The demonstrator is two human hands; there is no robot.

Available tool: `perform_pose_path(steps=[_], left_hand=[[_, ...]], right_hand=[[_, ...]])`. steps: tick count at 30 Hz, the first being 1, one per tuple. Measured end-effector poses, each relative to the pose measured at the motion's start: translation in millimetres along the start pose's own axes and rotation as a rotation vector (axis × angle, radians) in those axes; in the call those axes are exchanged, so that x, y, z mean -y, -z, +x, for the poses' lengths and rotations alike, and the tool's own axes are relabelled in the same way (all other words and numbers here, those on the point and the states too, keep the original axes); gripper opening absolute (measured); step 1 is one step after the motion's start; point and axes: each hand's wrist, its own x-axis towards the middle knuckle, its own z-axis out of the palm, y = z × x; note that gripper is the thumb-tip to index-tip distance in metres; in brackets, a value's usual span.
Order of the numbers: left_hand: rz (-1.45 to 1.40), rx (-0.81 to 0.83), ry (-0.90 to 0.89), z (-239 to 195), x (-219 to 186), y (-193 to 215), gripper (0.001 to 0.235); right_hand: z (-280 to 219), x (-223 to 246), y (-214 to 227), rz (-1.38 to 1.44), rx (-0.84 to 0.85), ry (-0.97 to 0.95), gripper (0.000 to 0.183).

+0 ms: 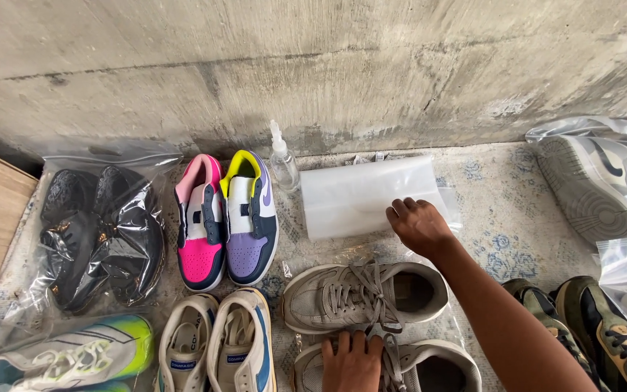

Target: The person places a pair of grey sneakers into a clear plastic bag, seals it, and then removes them. They insert small white packets into each shoe and spray the shoes with a liquid from a bottle. The person then places one shoe back into the bag.

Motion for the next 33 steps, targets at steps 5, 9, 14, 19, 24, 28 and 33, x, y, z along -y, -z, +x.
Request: perform_pose_path(steps=[5,9,14,19,24,28,33], left_hand=[[-0.019,0.062,-0.010,2.1,2.0,-5.2,0.030],[0.050,-0.163,-0.041,4.8,9.3,-32.5,0.019],[0.081,-0.207,-0.025,8.7,10.0,-45.4,0.022],[0.138,-0.516,-0.042,9.3,8.6,-52.7,0.007],[0.148,-0.564,-0.027,14.4,8.3,-63.8,0.004],[0.138,-0.612,0.001,17.9,6.1,-69.1,0.007],[0.244,-0.826,-0.060,24.0,11.1,-72.9,0.020]], right_hand=[[-1.8,-6.7,9.9,0.083,-0.155,0.096,0.014],[11.9,-9.5,45.7,0.437,0.040,-0.018,0.055],[29.9,-19.3,40.8,0.675,-0.088,-0.146,0.056],[49.5,-28.7,1.1,0.544,0.040,-0.310,0.064],[63.2,-32.2,-8.3,0.547,-0.020,-0.297,0.063],[72.6,-41.7,-19.7,0.518,-0.028,-0.396,0.057],[77.8,-51.3,-24.6,0.496,-0.045,-0.386,0.041]])
